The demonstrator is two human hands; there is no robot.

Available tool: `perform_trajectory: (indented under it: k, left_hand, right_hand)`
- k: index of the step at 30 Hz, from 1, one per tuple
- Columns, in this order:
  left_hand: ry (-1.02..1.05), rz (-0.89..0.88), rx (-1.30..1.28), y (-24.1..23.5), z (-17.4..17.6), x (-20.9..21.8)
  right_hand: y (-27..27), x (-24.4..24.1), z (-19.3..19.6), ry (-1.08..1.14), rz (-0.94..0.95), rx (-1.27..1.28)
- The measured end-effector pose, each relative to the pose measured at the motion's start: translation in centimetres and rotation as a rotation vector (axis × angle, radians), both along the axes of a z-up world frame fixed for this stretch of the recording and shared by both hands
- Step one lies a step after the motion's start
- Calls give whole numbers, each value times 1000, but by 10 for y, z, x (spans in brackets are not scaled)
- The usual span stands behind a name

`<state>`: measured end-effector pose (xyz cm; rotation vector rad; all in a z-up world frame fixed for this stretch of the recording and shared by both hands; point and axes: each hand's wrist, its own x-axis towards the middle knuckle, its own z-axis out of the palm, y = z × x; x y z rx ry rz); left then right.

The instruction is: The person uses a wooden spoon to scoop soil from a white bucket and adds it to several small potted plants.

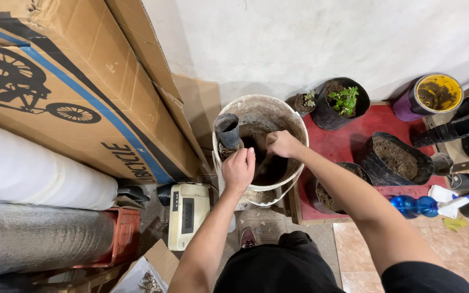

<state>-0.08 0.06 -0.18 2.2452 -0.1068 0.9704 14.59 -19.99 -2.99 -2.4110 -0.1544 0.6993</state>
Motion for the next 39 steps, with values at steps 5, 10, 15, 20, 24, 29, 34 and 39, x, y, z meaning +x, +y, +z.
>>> perform_trajectory:
  k: [5,10,15,20,24,29,34,39]
  left_hand:
    - [2,-46,-74,2,-6,1]
    - [38,-91,-137,-1,-10,1]
    - [30,-36,-64,1,-14,1]
    - [30,-10,-36,-1,-19,3]
    - [21,52,22,-3,-15,3]
    - [14,80,43,-5,-12,1]
    - [-4,119,64,-6,-14,2]
    - [-14,115,50,-7,-12,3]
  right_hand:
    - [-15,-39,71,193,-267,438]
    - [-33,-40,86,190,-203,528]
    - [-20,-19,52,-86,44,246]
    - [-13,26,-61,-176,90,-132]
    - [3,17,-56,-180,14,-202]
    - [14,6,-79,-137,81,-250]
    - [31,-36,-20,-88,116,-128]
    - [20,-49,7,-102,75,78]
